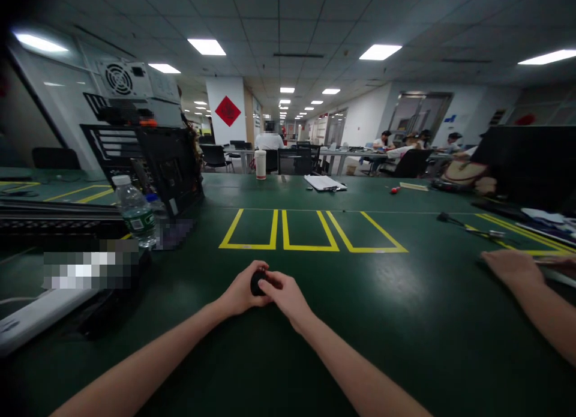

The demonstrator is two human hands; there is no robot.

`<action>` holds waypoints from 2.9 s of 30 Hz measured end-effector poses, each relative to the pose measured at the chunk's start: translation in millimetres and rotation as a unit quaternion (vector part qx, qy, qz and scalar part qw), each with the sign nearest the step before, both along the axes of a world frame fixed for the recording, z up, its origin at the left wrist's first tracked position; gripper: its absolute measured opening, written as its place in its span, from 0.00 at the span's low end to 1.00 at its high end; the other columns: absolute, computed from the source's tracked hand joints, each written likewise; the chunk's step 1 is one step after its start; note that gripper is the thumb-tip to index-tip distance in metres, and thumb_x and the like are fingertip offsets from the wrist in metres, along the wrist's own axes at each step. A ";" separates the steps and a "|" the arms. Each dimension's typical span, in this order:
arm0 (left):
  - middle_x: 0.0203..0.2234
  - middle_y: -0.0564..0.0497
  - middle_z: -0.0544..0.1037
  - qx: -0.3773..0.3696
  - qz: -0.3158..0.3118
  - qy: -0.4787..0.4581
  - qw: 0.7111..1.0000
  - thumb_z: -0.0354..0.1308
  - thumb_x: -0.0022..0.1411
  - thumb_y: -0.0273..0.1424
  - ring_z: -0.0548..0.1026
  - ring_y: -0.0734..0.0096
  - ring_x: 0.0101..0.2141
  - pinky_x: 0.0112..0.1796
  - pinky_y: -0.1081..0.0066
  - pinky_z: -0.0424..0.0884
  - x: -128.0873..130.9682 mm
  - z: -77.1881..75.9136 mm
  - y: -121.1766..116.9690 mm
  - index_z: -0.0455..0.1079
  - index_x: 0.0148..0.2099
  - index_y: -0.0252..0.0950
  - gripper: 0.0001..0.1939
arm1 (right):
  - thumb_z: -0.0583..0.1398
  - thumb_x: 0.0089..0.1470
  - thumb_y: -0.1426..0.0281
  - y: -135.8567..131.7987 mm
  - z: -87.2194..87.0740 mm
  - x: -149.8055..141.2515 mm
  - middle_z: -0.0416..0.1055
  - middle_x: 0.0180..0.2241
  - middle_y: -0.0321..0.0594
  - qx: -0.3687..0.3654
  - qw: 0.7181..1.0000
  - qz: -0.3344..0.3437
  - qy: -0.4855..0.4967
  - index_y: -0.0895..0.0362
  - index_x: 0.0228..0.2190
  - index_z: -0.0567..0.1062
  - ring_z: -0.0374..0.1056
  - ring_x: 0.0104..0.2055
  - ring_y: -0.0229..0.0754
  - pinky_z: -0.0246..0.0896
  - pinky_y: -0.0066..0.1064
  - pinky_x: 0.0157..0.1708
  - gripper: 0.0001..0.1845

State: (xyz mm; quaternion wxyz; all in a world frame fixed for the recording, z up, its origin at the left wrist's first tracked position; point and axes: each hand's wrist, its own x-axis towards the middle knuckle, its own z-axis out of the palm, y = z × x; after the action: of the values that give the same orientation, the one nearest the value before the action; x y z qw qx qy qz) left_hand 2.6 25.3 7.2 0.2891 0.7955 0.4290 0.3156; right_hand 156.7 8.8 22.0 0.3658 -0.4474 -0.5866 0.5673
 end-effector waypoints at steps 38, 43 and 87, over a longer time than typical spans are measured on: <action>0.50 0.45 0.53 0.133 0.064 0.179 0.973 0.59 0.45 0.27 0.61 0.54 0.46 0.40 0.58 0.66 1.7 -3.4 40.9 0.38 0.57 0.43 0.42 | 0.55 0.46 0.69 39.7 -16.7 -13.8 0.61 0.45 0.40 0.088 0.983 -0.103 -0.121 0.50 0.48 0.59 0.56 0.49 0.49 0.51 0.42 0.48 0.25; 0.51 0.48 0.54 0.100 0.078 0.124 0.984 0.58 0.44 0.23 0.58 0.58 0.49 0.45 0.57 0.62 5.6 -0.2 35.0 0.41 0.57 0.44 0.41 | 0.56 0.45 0.65 35.8 -14.0 -11.9 0.57 0.51 0.38 0.056 0.992 -0.085 -0.072 0.51 0.52 0.53 0.52 0.53 0.49 0.47 0.41 0.52 0.31; 0.50 0.48 0.59 0.051 -0.084 0.142 0.985 0.56 0.50 0.27 0.59 0.59 0.49 0.47 0.56 0.55 -19.8 15.9 41.4 0.45 0.54 0.41 0.32 | 0.58 0.44 0.72 48.1 7.2 2.3 0.65 0.38 0.35 -0.007 0.996 0.078 0.035 0.54 0.36 0.64 0.62 0.44 0.40 0.58 0.35 0.46 0.14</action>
State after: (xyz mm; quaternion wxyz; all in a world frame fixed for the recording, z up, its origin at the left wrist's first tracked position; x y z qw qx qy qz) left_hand -17.2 66.7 23.1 0.2099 0.8791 0.3808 0.1951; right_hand 159.0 56.9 29.2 0.3379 -0.3827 -0.6023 0.6137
